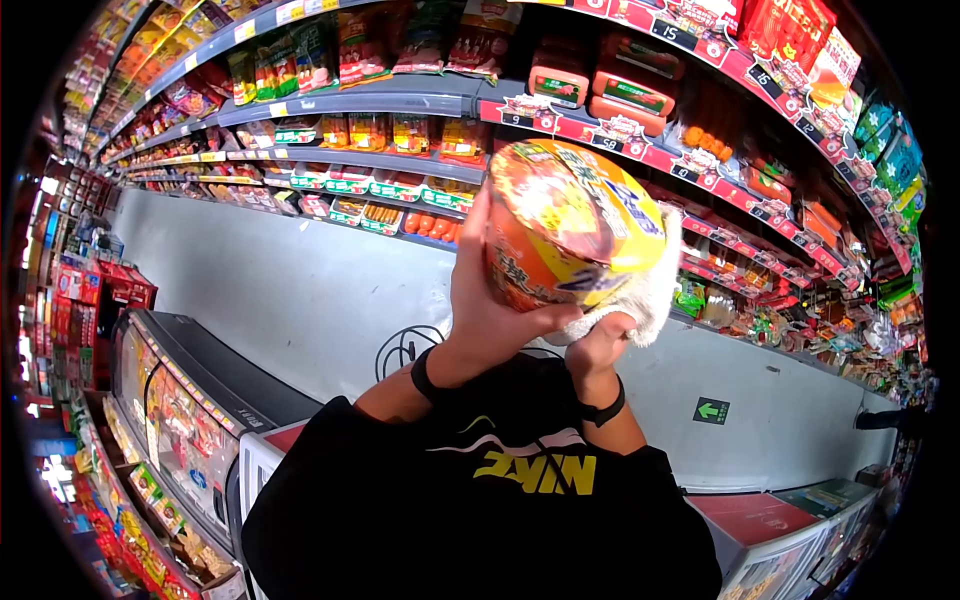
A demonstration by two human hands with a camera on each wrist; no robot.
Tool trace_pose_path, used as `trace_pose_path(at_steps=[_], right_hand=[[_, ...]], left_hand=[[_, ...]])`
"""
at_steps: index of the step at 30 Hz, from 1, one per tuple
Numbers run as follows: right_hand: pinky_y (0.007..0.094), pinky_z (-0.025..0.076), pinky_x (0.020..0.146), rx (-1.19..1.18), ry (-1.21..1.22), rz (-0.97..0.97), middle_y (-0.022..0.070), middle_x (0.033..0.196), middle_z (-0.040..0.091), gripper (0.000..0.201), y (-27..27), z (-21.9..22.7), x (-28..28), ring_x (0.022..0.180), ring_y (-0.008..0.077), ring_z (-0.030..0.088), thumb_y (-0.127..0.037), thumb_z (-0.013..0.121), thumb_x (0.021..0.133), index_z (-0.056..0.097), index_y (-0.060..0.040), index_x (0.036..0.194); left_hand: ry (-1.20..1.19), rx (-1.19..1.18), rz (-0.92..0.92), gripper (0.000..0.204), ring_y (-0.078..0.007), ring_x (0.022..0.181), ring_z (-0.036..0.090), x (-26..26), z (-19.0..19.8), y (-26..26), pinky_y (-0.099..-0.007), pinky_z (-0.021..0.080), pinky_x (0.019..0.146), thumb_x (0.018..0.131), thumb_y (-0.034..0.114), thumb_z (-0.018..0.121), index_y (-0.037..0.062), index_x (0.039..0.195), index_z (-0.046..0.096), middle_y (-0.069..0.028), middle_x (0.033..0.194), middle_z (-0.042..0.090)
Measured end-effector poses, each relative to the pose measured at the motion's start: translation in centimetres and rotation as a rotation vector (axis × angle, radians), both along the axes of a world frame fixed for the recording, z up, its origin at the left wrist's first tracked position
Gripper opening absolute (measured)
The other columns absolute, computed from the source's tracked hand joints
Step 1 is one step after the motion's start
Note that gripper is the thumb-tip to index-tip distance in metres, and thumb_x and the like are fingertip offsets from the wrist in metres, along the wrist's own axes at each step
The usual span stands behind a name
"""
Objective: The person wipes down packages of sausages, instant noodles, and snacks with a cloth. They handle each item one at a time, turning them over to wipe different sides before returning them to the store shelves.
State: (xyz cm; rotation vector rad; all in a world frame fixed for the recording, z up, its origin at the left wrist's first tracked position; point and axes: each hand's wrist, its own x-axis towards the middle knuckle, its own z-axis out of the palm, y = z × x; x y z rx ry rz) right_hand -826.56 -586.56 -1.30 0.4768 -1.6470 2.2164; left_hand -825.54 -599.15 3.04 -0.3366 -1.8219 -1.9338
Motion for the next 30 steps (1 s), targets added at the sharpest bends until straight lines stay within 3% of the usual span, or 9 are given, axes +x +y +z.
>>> trace_pose_path(at_steps=[1,4,6,9,11,14,18,22,30], right_hand=[[0.0419,0.035,0.111,0.000,-0.069,0.191,0.0179,0.149,0.037,0.092,0.1,0.2,0.3,0.136,0.0284,0.041,-0.071,0.034,0.094,0.024,0.0022,0.149],[0.0436,0.034,0.112,-0.145,-0.191,0.128,0.0173,0.149,0.039,0.080,-0.3,-0.3,-0.7,0.137,0.0293,0.040,-0.063,0.025,0.100,0.024,-0.0003,0.150],[0.0471,0.034,0.113,-0.435,-0.208,0.237,0.0164,0.149,0.040,0.071,0.1,-0.4,-2.1,0.135,0.0319,0.042,-0.057,0.018,0.103,0.027,-0.0046,0.150],[0.0454,0.039,0.109,-0.695,-0.260,0.515,0.0166,0.143,0.047,0.067,2.6,0.2,-3.4,0.129,0.0314,0.048,-0.054,0.022,0.104,0.034,-0.0038,0.146],[0.0445,0.040,0.108,-0.656,-0.306,0.546,0.0161,0.141,0.049,0.064,3.0,0.1,-3.7,0.128,0.0304,0.050,-0.052,0.023,0.105,0.036,-0.0035,0.145],[0.0431,0.041,0.106,-0.590,-0.342,0.600,0.0151,0.139,0.051,0.060,2.6,0.1,-3.8,0.125,0.0286,0.052,-0.048,0.025,0.106,0.039,-0.0030,0.143],[0.0413,0.041,0.106,-0.514,-0.331,0.628,0.0138,0.138,0.052,0.056,1.6,-0.4,-3.5,0.124,0.0265,0.052,-0.044,0.026,0.107,0.040,-0.0023,0.142],[0.0405,0.040,0.106,-0.626,-0.273,0.587,0.0143,0.138,0.052,0.058,0.6,-0.3,-3.7,0.125,0.0264,0.052,-0.046,0.028,0.106,0.039,-0.0023,0.143],[0.0375,0.042,0.103,-0.144,-0.309,0.356,0.0153,0.137,0.052,0.061,-2.3,0.9,-3.3,0.123,0.0246,0.054,-0.045,0.030,0.105,0.040,0.0028,0.141]], left_hand=[[0.034,0.076,0.021,0.125,-0.0260,0.130,0.047,0.0,0.1,0.5,-0.0395,0.043,0.106,0.060,0.022,0.094,-0.0024,0.151,0.012,-0.0177,0.141,0.040],[0.062,0.086,0.070,0.115,-0.0258,0.127,0.048,0.4,-0.6,-0.2,-0.0399,0.044,0.104,0.063,0.020,0.092,0.0006,0.150,0.018,-0.0149,0.139,0.040],[0.104,-0.477,0.170,0.103,-0.0262,0.128,0.046,0.1,-1.3,-2.2,-0.0378,0.041,0.103,0.073,0.032,0.085,-0.0031,0.148,0.024,-0.0152,0.141,0.040],[-0.017,-0.089,0.003,0.095,-0.0241,0.128,0.044,-0.2,-0.9,-2.4,-0.0366,0.040,0.101,0.078,0.040,0.080,-0.0032,0.146,0.029,-0.0143,0.141,0.041],[-0.249,0.107,-0.216,0.106,-0.0238,0.133,0.039,-0.4,-0.4,-3.1,-0.0376,0.038,0.105,0.073,0.037,0.085,-0.0016,0.149,0.023,-0.0143,0.143,0.038],[-0.232,0.288,-0.361,0.120,-0.0238,0.136,0.037,-1.0,-1.4,-3.0,-0.0379,0.034,0.110,0.068,0.035,0.089,-0.0007,0.152,0.011,-0.0128,0.145,0.036],[-0.344,0.378,-0.402,0.126,-0.0224,0.138,0.033,-0.1,-1.7,-3.4,-0.0381,0.030,0.114,0.066,0.032,0.089,0.0026,0.152,0.002,-0.0105,0.147,0.032],[-0.324,0.453,-0.370,0.125,-0.0222,0.138,0.033,-0.1,-1.9,-3.3,-0.0382,0.031,0.114,0.065,0.028,0.089,0.0039,0.153,0.002,-0.0097,0.147,0.032],[-0.193,0.213,-0.139,0.126,-0.0240,0.138,0.035,-0.6,-0.6,-5.6,-0.0393,0.034,0.112,0.067,0.020,0.087,0.0038,0.153,-0.004,-0.0141,0.148,0.030]])
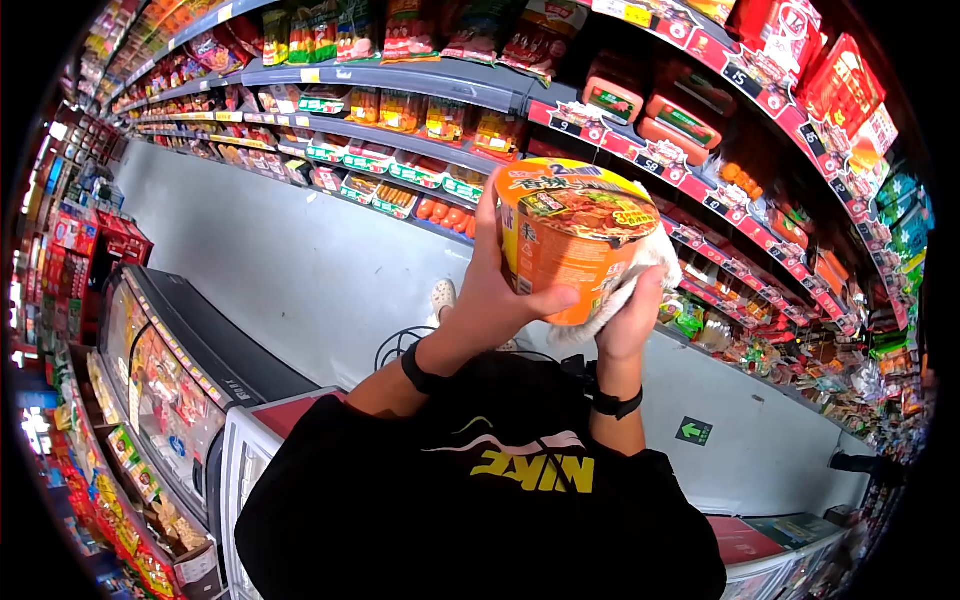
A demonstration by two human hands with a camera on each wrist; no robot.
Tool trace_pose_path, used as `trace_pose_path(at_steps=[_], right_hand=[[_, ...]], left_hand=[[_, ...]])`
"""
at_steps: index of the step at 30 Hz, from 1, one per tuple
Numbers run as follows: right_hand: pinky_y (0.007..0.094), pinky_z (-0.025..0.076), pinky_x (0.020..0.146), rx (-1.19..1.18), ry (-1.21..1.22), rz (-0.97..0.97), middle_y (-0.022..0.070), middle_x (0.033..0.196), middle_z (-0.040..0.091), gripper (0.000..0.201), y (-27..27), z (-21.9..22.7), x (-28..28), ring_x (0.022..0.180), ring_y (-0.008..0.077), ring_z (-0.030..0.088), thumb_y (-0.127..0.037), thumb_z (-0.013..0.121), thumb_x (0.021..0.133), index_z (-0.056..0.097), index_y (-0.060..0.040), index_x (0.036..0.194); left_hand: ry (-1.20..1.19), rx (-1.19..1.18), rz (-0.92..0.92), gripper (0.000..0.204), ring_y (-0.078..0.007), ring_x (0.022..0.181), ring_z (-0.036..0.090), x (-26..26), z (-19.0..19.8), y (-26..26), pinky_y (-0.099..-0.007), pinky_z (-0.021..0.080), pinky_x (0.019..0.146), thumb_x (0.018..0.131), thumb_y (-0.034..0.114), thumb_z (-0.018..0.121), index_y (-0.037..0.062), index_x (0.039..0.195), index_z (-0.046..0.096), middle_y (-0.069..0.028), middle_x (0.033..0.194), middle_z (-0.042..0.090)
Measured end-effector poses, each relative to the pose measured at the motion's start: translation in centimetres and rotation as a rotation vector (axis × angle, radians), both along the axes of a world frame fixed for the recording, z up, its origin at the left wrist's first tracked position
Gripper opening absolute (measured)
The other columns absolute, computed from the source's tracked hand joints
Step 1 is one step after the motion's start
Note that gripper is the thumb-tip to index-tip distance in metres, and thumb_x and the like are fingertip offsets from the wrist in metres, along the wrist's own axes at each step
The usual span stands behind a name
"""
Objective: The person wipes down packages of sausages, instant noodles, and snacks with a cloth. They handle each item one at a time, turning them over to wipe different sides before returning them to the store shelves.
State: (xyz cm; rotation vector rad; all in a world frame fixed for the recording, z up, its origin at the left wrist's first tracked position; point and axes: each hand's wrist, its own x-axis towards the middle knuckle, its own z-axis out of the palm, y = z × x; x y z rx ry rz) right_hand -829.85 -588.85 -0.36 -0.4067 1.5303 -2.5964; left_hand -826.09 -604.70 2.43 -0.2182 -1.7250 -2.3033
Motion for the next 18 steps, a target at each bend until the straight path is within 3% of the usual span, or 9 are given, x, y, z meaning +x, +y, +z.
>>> trace_pose_path(at_steps=[2,3,6,7,11,15,16,17,18], right_hand=[[0.0361,0.043,0.102,0.159,0.219,-0.282,0.0155,0.136,0.053,0.062,-2.4,0.2,0.3,0.121,0.0250,0.055,-0.046,0.032,0.105,0.040,0.0042,0.141],[0.0361,0.043,0.102,0.164,0.218,-0.286,0.0155,0.136,0.053,0.062,-2.9,0.3,0.1,0.121,0.0250,0.055,-0.046,0.032,0.105,0.040,0.0042,0.141],[0.0435,0.027,0.114,0.497,0.724,-0.561,0.0234,0.152,0.035,0.076,-4.2,0.9,-0.8,0.142,0.0332,0.033,-0.055,0.030,0.102,0.032,0.0067,0.147],[0.0519,0.019,0.116,0.579,0.808,-0.551,0.0299,0.152,0.030,0.076,-4.1,1.5,-0.3,0.143,0.0469,0.026,-0.054,0.035,0.101,0.036,0.0082,0.145],[0.0624,0.031,0.108,0.757,1.149,-0.639,0.0265,0.146,0.041,0.062,-4.5,0.6,-0.6,0.136,0.0533,0.035,-0.048,0.046,0.098,0.051,0.0012,0.136],[0.0611,0.031,0.109,0.697,1.107,-0.614,0.0295,0.142,0.045,0.063,-3.9,0.8,-1.6,0.134,0.0527,0.038,-0.048,0.045,0.099,0.052,0.0031,0.135],[0.0533,0.031,0.112,0.641,0.999,-0.592,0.0282,0.144,0.043,0.065,-3.9,1.5,-1.7,0.136,0.0454,0.039,-0.047,0.044,0.099,0.048,0.0063,0.137],[0.0533,0.031,0.112,0.640,0.996,-0.589,0.0282,0.144,0.043,0.065,-3.7,0.8,-1.3,0.136,0.0454,0.039,-0.047,0.044,0.099,0.048,0.0063,0.137],[0.0456,0.036,0.107,0.356,0.589,-0.406,0.0227,0.141,0.047,0.063,-3.5,-0.3,-0.7,0.130,0.0344,0.046,-0.044,0.043,0.101,0.044,0.0063,0.139]], left_hand=[[0.072,-0.024,0.064,0.128,-0.0256,0.137,0.037,-0.3,-0.3,0.0,-0.0393,0.037,0.110,0.070,0.018,0.086,0.0033,0.153,-0.010,-0.0169,0.148,0.029],[0.094,-0.020,0.068,0.128,-0.0265,0.136,0.039,-0.3,0.3,0.0,-0.0393,0.038,0.110,0.071,0.016,0.086,0.0029,0.153,-0.011,-0.0179,0.149,0.029],[0.176,-0.044,0.128,0.126,-0.0271,0.135,0.040,-1.1,0.2,-0.2,-0.0391,0.039,0.109,0.071,0.012,0.084,0.0026,0.153,-0.012,-0.0184,0.148,0.029],[0.154,-0.017,0.129,0.124,-0.0269,0.134,0.041,-1.2,0.4,-0.5,-0.0394,0.039,0.109,0.072,0.010,0.082,0.0022,0.153,-0.011,-0.0185,0.148,0.029],[0.165,-0.026,0.152,0.121,-0.0262,0.133,0.041,-1.7,-0.2,-2.0,-0.0400,0.039,0.109,0.073,0.010,0.081,0.0012,0.153,-0.009,-0.0185,0.146,0.032],[0.125,0.022,0.092,0.118,-0.0259,0.133,0.042,-1.1,0.3,-2.4,-0.0396,0.039,0.109,0.074,0.016,0.081,0.0011,0.153,-0.007,-0.0173,0.146,0.032],[0.121,0.022,0.095,0.118,-0.0259,0.133,0.042,-0.8,0.3,-2.3,-0.0396,0.039,0.109,0.074,0.016,0.081,0.0011,0.153,-0.007,-0.0173,0.146,0.032],[0.114,0.017,0.127,0.120,-0.0260,0.133,0.042,-0.6,0.3,-2.1,-0.0397,0.038,0.109,0.073,0.019,0.082,0.0010,0.153,-0.006,-0.0172,0.145,0.032],[0.107,0.013,0.159,0.121,-0.0260,0.133,0.042,-0.4,0.2,-1.9,-0.0399,0.038,0.110,0.073,0.022,0.084,0.0010,0.153,-0.005,-0.0171,0.145,0.032]])
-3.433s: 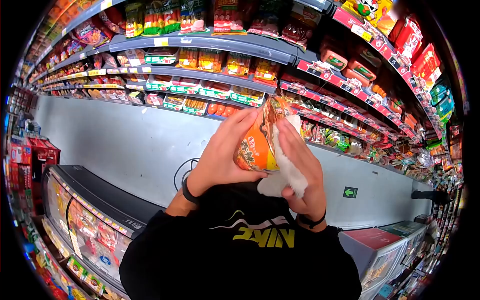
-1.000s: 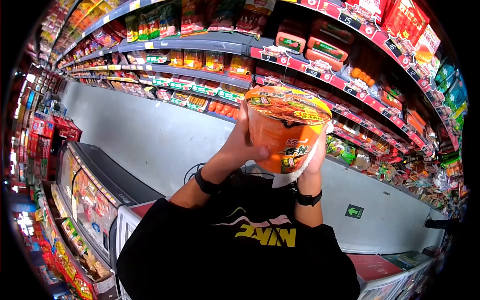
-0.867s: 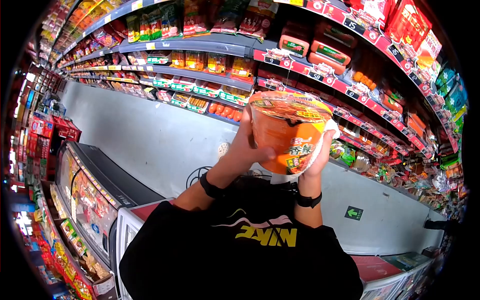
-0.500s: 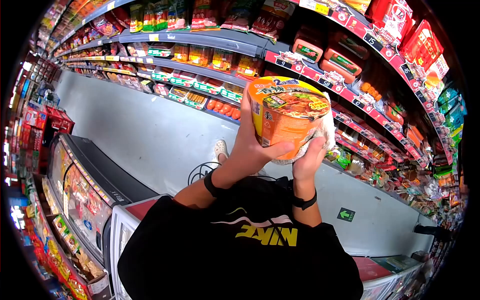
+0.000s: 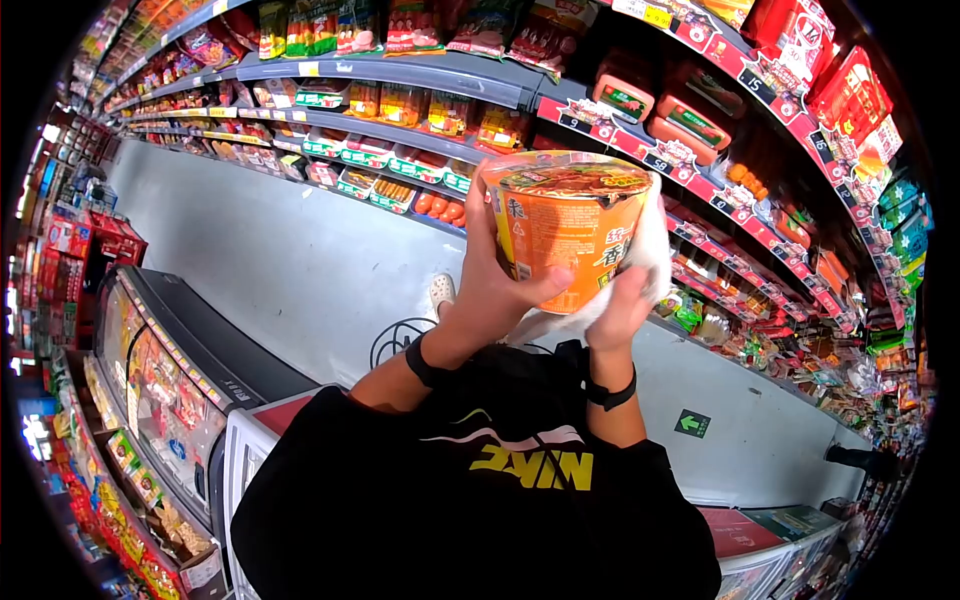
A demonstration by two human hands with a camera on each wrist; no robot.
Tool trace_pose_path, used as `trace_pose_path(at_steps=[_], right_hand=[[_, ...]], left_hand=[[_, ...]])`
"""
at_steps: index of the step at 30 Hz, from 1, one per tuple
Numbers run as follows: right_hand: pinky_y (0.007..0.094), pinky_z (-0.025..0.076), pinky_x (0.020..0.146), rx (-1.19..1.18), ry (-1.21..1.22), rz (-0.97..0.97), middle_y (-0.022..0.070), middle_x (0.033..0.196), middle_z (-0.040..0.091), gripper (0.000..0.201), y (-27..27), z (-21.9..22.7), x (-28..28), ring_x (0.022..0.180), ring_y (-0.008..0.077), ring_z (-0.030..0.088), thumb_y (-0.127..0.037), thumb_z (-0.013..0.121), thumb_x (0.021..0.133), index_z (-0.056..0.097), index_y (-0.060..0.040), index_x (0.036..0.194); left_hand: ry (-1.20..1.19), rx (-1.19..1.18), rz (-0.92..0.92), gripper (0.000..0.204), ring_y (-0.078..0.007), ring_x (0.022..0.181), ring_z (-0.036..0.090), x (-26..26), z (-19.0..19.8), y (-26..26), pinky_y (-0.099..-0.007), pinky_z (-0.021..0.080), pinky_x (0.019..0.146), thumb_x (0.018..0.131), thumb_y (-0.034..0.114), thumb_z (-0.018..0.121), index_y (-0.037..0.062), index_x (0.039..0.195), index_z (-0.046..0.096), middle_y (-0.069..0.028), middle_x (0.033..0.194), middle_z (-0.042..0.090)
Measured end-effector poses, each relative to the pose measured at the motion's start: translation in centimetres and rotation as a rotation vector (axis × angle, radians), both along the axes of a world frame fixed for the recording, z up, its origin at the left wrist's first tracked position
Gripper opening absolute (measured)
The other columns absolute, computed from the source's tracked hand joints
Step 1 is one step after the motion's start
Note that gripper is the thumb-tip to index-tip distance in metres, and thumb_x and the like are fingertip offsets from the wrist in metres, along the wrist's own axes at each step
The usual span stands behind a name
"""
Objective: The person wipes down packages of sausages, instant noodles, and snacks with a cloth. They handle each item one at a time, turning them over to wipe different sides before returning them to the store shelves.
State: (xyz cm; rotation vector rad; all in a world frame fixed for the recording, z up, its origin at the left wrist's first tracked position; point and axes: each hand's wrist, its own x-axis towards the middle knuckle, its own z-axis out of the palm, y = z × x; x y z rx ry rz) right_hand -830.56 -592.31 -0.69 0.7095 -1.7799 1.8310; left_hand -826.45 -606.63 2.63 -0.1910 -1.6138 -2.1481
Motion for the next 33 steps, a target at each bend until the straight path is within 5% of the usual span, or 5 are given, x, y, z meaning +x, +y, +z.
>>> trace_pose_path(at_steps=[6,8,15,30,33], right_hand=[[0.0374,0.042,0.103,-0.278,-0.440,0.205,0.0175,0.140,0.050,0.061,-0.6,1.5,1.6,0.126,0.0231,0.051,-0.041,0.041,0.103,0.040,0.0070,0.141],[0.0431,0.026,0.115,-0.169,-0.100,0.031,0.0229,0.149,0.038,0.066,-1.2,2.3,1.5,0.139,0.0331,0.036,-0.042,0.042,0.102,0.033,0.0063,0.147],[0.0642,0.028,0.110,0.529,0.585,-0.173,0.0256,0.146,0.042,0.055,2.5,1.4,2.0,0.137,0.0519,0.034,-0.047,0.046,0.098,0.055,-0.0053,0.133],[0.0486,0.025,0.116,-0.515,-0.204,0.376,0.0239,0.155,0.028,0.089,1.5,1.7,2.4,0.141,0.0359,0.032,-0.066,0.040,0.093,0.036,0.0043,0.146],[0.0537,0.028,0.113,0.034,0.209,0.065,0.0294,0.145,0.041,0.065,2.7,0.4,1.6,0.139,0.0459,0.034,-0.051,0.041,0.099,0.054,0.0039,0.133]], left_hand=[[-0.036,0.003,0.017,0.126,-0.0260,0.133,0.041,0.9,-0.2,0.5,-0.0403,0.039,0.109,0.070,0.029,0.087,0.0008,0.152,-0.005,-0.0170,0.144,0.033],[-0.037,0.025,-0.002,0.126,-0.0260,0.133,0.041,1.1,-0.3,0.9,-0.0402,0.039,0.109,0.070,0.029,0.087,0.0005,0.151,-0.006,-0.0171,0.144,0.032],[-0.012,-0.090,0.046,0.134,-0.0266,0.132,0.042,1.9,0.8,2.4,-0.0412,0.038,0.109,0.068,0.033,0.090,-0.0005,0.152,-0.009,-0.0183,0.144,0.034],[0.000,0.359,-0.169,0.120,-0.0190,0.128,0.048,1.9,-1.2,2.5,-0.0363,0.044,0.104,0.074,0.054,0.080,0.0115,0.153,0.000,-0.0103,0.140,0.042],[0.012,0.449,-0.155,0.114,-0.0211,0.125,0.052,1.5,-1.6,2.1,-0.0381,0.048,0.101,0.074,0.055,0.080,0.0139,0.151,0.007,-0.0085,0.137,0.045]])
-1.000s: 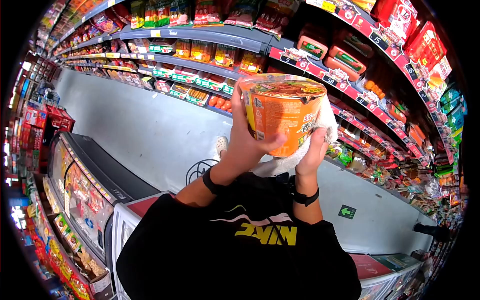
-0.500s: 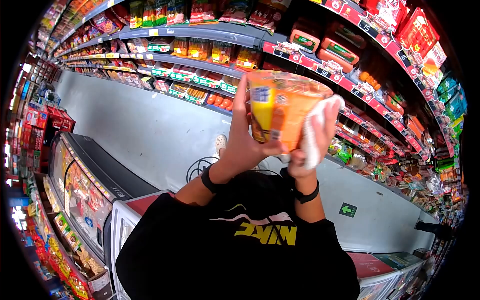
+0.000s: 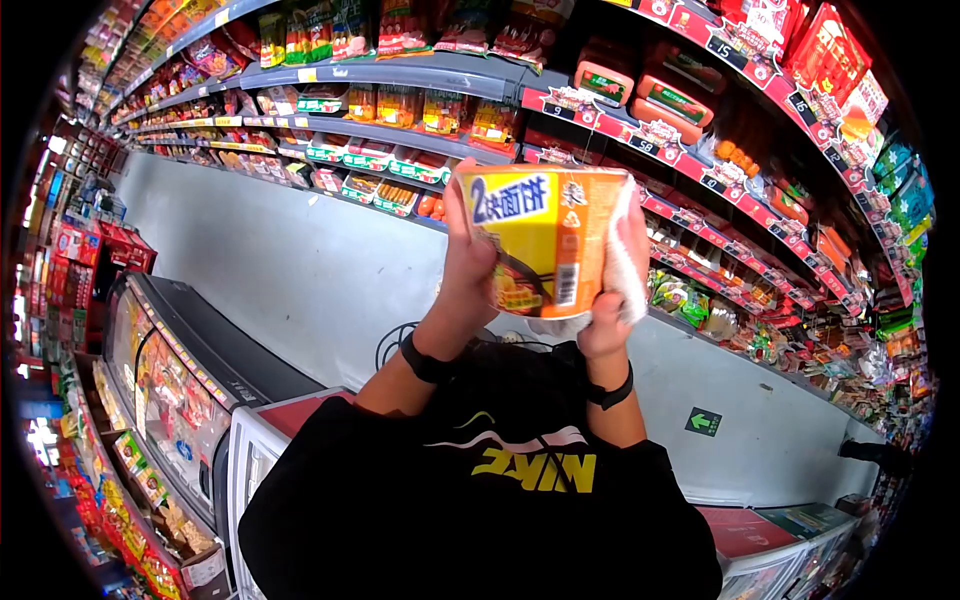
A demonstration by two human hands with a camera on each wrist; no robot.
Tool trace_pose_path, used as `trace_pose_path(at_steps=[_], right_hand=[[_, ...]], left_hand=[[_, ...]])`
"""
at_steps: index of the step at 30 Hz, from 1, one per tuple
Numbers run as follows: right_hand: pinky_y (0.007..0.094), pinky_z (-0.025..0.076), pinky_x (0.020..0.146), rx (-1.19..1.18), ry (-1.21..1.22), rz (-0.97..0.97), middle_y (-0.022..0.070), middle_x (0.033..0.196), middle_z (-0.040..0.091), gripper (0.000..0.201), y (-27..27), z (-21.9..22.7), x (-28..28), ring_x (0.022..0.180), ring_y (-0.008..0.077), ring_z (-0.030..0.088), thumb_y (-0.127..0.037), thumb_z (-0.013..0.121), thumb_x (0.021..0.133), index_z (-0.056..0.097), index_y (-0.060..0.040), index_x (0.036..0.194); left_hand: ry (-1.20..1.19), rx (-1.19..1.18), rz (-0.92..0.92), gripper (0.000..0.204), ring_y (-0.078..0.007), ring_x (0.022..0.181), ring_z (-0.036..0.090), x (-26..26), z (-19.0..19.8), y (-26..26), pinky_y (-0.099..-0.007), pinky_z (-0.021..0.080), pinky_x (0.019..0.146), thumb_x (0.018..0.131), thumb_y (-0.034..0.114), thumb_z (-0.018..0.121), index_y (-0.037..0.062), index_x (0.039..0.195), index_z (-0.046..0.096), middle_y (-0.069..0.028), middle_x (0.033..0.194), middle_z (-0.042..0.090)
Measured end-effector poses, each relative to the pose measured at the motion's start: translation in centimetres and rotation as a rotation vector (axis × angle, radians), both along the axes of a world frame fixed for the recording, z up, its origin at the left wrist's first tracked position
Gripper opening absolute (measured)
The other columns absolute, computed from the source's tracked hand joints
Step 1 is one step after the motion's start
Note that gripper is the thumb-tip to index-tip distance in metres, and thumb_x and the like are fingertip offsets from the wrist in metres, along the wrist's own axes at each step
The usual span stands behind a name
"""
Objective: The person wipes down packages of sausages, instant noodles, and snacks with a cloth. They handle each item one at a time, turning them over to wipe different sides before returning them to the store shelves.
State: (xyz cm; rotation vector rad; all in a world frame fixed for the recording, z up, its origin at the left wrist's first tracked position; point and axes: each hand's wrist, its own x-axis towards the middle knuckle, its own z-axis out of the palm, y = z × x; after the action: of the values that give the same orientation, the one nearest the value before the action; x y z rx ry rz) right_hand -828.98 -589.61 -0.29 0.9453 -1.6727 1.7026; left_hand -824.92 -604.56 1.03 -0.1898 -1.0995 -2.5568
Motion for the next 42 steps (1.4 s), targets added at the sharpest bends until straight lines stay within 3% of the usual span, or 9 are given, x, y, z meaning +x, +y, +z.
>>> trace_pose_path(at_steps=[9,15,20,25,29,33,35,39,42], right_hand=[[0.0612,0.035,0.108,0.376,0.416,-0.001,0.0231,0.135,0.055,0.044,1.4,1.2,0.7,0.136,0.0481,0.040,-0.039,0.055,0.093,0.066,-0.0044,0.118],[0.0444,0.024,0.117,0.024,-0.305,0.171,0.0243,0.157,0.027,0.081,0.3,2.1,-0.4,0.145,0.0349,0.030,-0.058,0.042,0.097,0.033,0.0037,0.149],[0.0437,0.035,0.112,0.243,0.006,-0.041,0.0228,0.150,0.041,0.060,-0.5,4.7,1.0,0.138,0.0383,0.040,-0.043,0.048,0.100,0.048,0.0000,0.141],[0.0565,0.046,0.098,0.496,0.475,0.045,0.0121,0.130,0.060,0.050,0.0,4.1,1.1,0.114,0.0424,0.059,-0.020,0.069,0.065,0.069,-0.0069,0.113],[0.0516,0.039,0.108,0.064,-0.023,-0.035,0.0298,0.144,0.044,0.051,-1.8,3.1,1.0,0.131,0.0456,0.047,-0.026,0.057,0.092,0.054,0.0100,0.128],[0.0499,0.026,0.115,-0.120,-0.403,0.210,0.0320,0.150,0.034,0.064,-2.3,1.1,0.2,0.141,0.0478,0.031,-0.033,0.047,0.098,0.037,0.0113,0.143],[0.0529,0.028,0.113,0.218,0.044,-0.127,0.0293,0.151,0.034,0.069,-2.9,0.7,0.1,0.139,0.0476,0.034,-0.033,0.051,0.093,0.035,0.0088,0.145],[0.0593,0.029,0.112,0.549,0.386,-0.194,0.0279,0.145,0.043,0.068,-3.4,2.3,2.4,0.137,0.0496,0.037,-0.030,0.061,0.082,0.046,0.0025,0.140],[0.0601,0.029,0.111,0.400,0.393,-0.250,0.0270,0.144,0.045,0.065,-3.6,1.2,-0.6,0.137,0.0485,0.037,-0.040,0.057,0.090,0.047,0.0034,0.138]], left_hand=[[0.050,0.283,-0.252,0.088,-0.0285,0.128,0.051,0.6,-1.8,-1.3,-0.0449,0.049,0.103,0.088,0.039,0.069,0.0179,0.151,0.011,-0.0136,0.141,0.043],[-0.108,0.087,-0.025,0.087,-0.0261,0.124,0.054,-0.1,-1.5,-1.2,-0.0421,0.050,0.102,0.091,0.037,0.065,0.0133,0.152,0.008,-0.0140,0.139,0.044],[-0.155,-0.014,0.210,0.082,-0.0259,0.125,0.052,-1.2,-2.1,-2.0,-0.0403,0.048,0.103,0.093,0.039,0.062,0.0128,0.152,0.011,-0.0125,0.142,0.041],[0.012,0.000,0.065,0.116,-0.0290,0.128,0.050,0.5,-1.6,-2.2,-0.0461,0.046,0.105,0.074,0.055,0.080,0.0189,0.154,0.005,-0.0130,0.144,0.039],[0.007,-0.098,0.160,0.125,-0.0288,0.129,0.050,0.8,-0.1,-1.4,-0.0444,0.046,0.105,0.068,0.058,0.083,0.0136,0.153,0.002,-0.0137,0.143,0.040],[-0.011,-0.320,0.320,0.118,-0.0234,0.127,0.048,0.7,-0.4,-1.7,-0.0363,0.045,0.104,0.072,0.041,0.084,0.0087,0.152,0.003,-0.0125,0.140,0.039],[0.057,-0.395,0.335,0.113,-0.0220,0.126,0.047,0.5,-0.6,-2.2,-0.0360,0.043,0.104,0.075,0.031,0.081,0.0078,0.152,0.002,-0.0134,0.140,0.037],[0.031,-0.616,0.430,0.114,-0.0272,0.128,0.046,0.3,-0.5,-2.1,-0.0402,0.041,0.106,0.073,0.012,0.083,0.0097,0.151,0.000,-0.0199,0.141,0.034],[0.127,-0.624,0.448,0.116,-0.0308,0.128,0.045,0.0,-0.7,-1.6,-0.0433,0.041,0.105,0.070,0.011,0.085,0.0117,0.151,0.002,-0.0218,0.141,0.033]])
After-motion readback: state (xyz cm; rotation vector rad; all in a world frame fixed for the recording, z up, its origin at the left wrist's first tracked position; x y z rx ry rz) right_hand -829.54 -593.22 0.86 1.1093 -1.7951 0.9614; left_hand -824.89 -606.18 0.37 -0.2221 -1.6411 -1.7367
